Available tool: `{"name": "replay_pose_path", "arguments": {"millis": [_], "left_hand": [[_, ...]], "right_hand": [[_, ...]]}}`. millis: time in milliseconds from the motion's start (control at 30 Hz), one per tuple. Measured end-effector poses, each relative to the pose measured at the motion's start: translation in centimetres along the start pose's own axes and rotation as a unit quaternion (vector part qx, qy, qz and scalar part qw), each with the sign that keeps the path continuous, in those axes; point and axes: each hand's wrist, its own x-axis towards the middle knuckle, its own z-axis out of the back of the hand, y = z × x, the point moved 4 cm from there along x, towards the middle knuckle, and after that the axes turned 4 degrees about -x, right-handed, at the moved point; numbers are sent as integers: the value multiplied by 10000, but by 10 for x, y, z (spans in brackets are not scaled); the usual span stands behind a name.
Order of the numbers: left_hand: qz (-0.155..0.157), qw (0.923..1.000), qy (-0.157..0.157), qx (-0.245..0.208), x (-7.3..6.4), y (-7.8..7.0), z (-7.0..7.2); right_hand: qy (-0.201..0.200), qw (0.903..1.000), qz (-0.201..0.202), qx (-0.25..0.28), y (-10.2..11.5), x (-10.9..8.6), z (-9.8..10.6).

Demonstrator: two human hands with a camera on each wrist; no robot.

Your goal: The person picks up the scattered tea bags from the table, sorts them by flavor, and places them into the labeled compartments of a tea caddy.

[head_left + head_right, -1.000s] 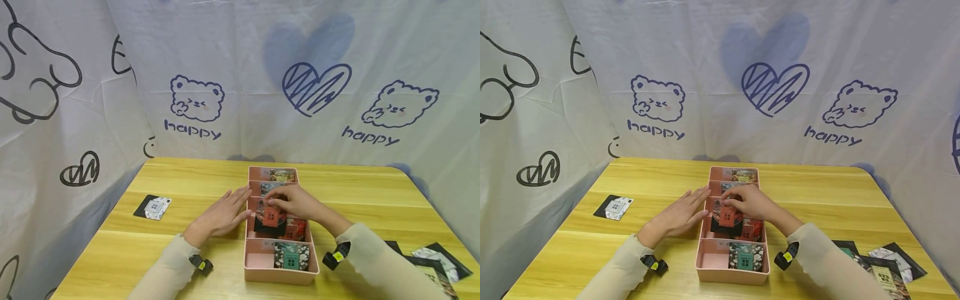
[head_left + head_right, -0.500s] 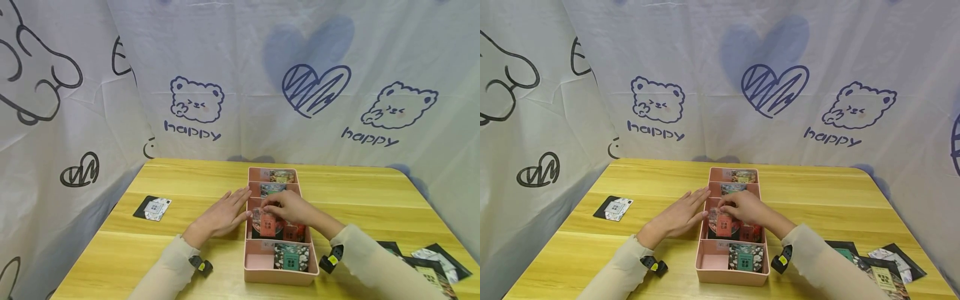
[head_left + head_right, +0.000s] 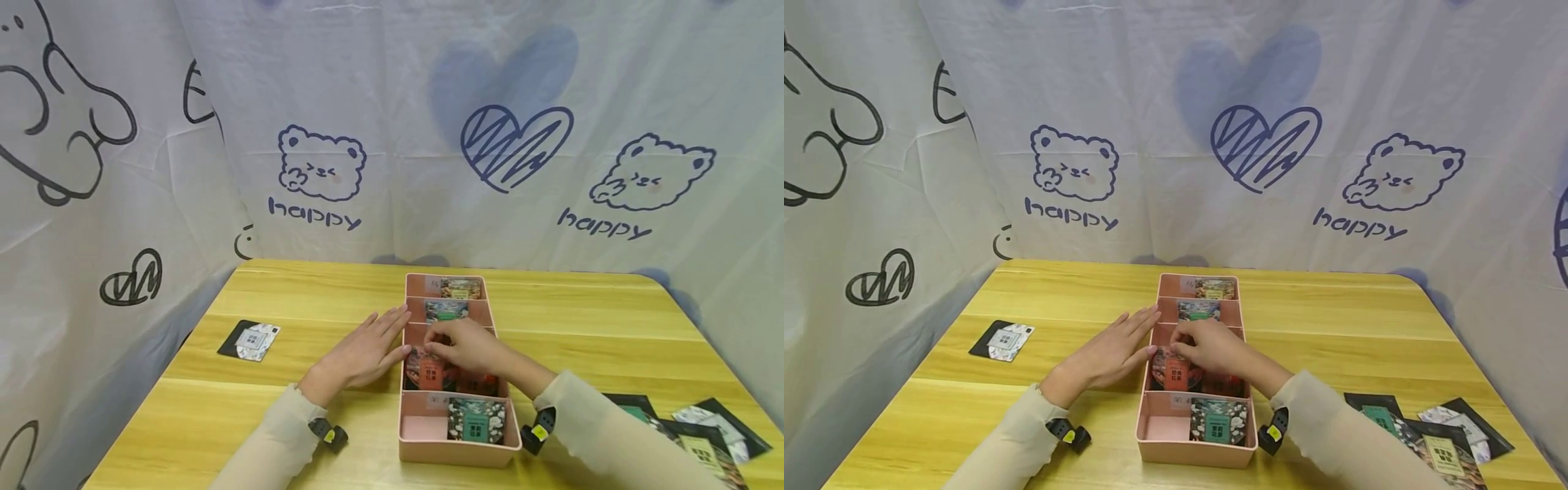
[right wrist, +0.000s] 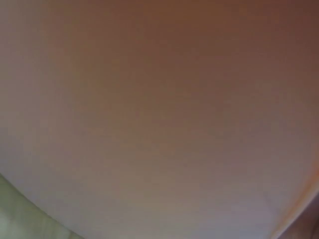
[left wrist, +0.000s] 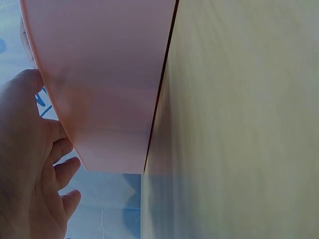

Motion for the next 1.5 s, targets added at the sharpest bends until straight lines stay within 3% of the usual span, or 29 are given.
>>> {"name": "replay_pose_path", "arguments": {"millis": [300,633,800,1100,1500], "left_hand": [[33,10000,75,-1,0,0,-1],[-16,10000,27,20,2,1,-2],[-92,9999,-33,37,3,1,-1],[-6,10000,-8,-4,3,2,-1],[-3,10000,19,61,1,0,0]], "right_hand": [[121,9998,55,138,-4,-2,-1],[416,9985,345,-120,-5,-2,-6],[228,9995,208,-24,-6,-4,2],[-58,9995,303,34,-6,-12,15],[-466,9988,74,-130,-10,-39,32]]}}
